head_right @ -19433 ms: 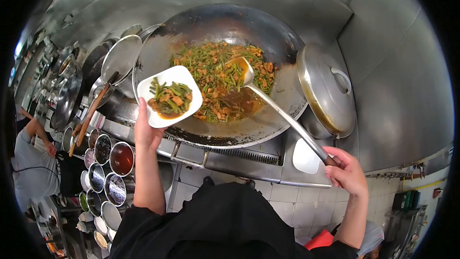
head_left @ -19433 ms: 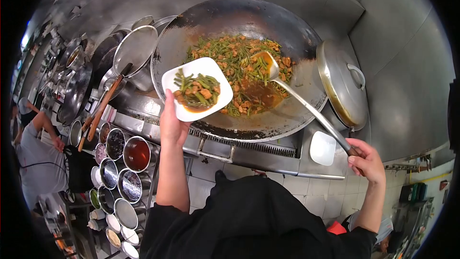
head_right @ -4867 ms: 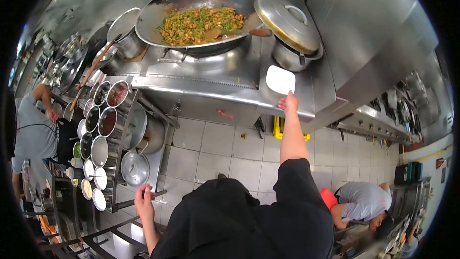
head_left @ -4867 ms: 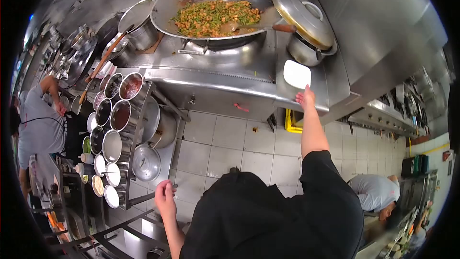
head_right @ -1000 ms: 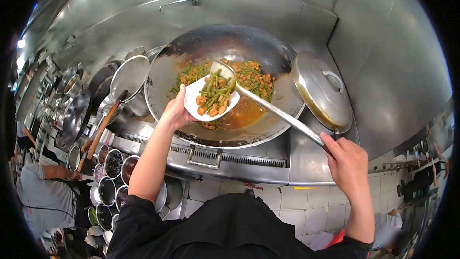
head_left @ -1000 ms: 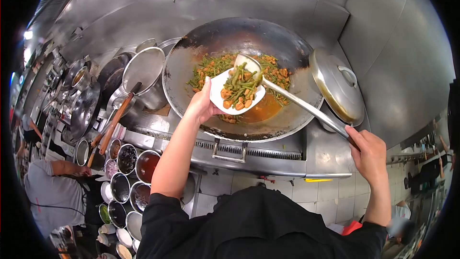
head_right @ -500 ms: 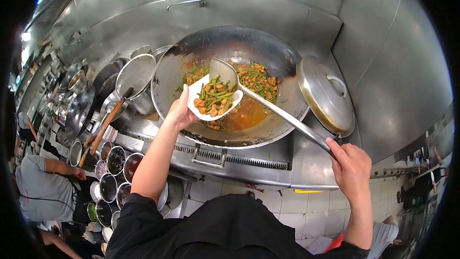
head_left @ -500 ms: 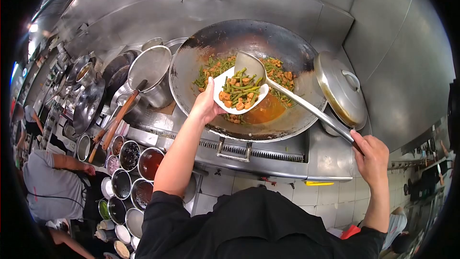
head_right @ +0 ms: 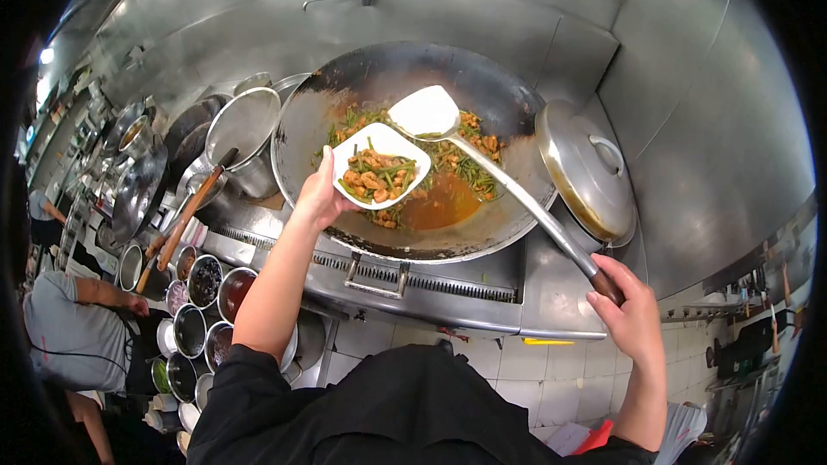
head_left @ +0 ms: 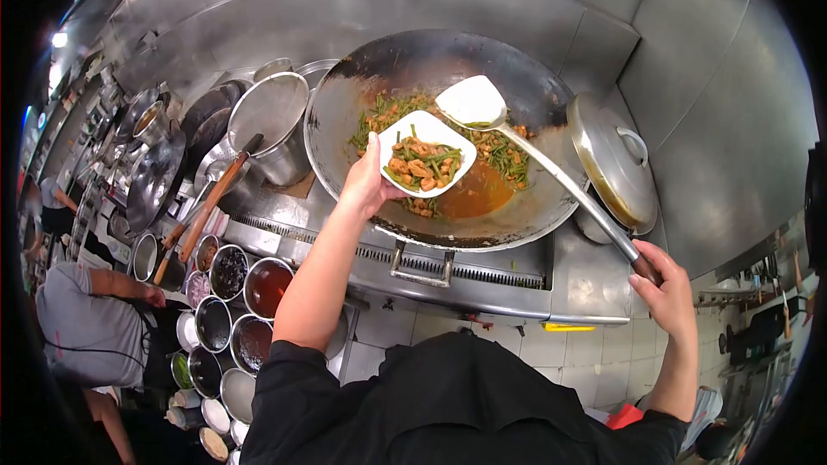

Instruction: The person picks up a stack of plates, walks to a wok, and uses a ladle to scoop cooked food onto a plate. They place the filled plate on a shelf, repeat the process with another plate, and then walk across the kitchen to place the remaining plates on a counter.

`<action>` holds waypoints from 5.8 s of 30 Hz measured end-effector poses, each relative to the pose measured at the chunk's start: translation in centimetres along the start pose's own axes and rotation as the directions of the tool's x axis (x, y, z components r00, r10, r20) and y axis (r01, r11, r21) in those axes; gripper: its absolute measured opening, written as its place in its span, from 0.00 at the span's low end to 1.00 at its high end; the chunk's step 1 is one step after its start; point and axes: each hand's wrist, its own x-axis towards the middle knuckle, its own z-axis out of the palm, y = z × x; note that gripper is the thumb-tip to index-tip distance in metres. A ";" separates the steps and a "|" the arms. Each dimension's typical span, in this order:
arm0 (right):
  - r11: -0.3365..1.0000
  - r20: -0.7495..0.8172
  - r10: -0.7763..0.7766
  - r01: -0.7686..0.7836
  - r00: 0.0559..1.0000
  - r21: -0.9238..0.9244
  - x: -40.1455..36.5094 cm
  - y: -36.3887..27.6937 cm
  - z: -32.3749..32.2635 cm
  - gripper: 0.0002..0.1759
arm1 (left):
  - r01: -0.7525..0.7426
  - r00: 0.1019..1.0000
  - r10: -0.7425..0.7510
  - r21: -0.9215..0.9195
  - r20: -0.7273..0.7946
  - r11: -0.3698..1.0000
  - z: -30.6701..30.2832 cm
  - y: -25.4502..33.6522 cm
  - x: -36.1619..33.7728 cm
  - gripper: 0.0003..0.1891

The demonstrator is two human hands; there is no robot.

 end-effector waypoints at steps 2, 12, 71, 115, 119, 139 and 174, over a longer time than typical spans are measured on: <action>1.000 -0.005 0.001 -0.001 1.000 0.001 0.1 0.7 -0.2 0.29 | -0.037 0.998 0.039 0.054 -0.041 0.998 -0.4 0.1 -0.3 0.35; 0.921 0.205 -0.005 0.085 0.979 -0.380 3.2 0.7 -0.2 0.22 | -0.103 0.989 0.109 0.062 -0.102 0.993 -2.1 1.2 -1.1 0.37; 0.822 0.015 -0.347 0.312 0.938 -0.476 0.8 -4.1 -3.8 0.28 | -0.020 1.000 0.020 -0.009 -0.022 1.000 2.8 -1.6 -0.9 0.35; 0.978 0.297 0.094 -0.033 0.950 -0.205 9.5 5.0 2.6 0.25 | -0.209 0.956 0.191 -0.063 -0.223 0.976 -1.7 0.2 -5.9 0.37; 0.992 0.263 0.126 -0.125 0.956 -0.019 7.4 7.8 1.8 0.26 | -0.201 0.956 0.182 -0.064 -0.232 0.977 -1.7 0.2 -5.5 0.37; 0.998 0.064 -0.054 0.056 0.997 -0.031 0.8 0.2 -3.0 0.26 | -0.033 0.999 0.032 -0.042 -0.009 0.999 2.8 -2.2 -1.4 0.36; 0.948 -0.459 -0.257 0.315 0.850 0.053 4.4 -3.4 11.4 0.13 | -0.116 0.946 0.023 -0.272 -0.322 0.955 -9.4 -5.8 -20.8 0.31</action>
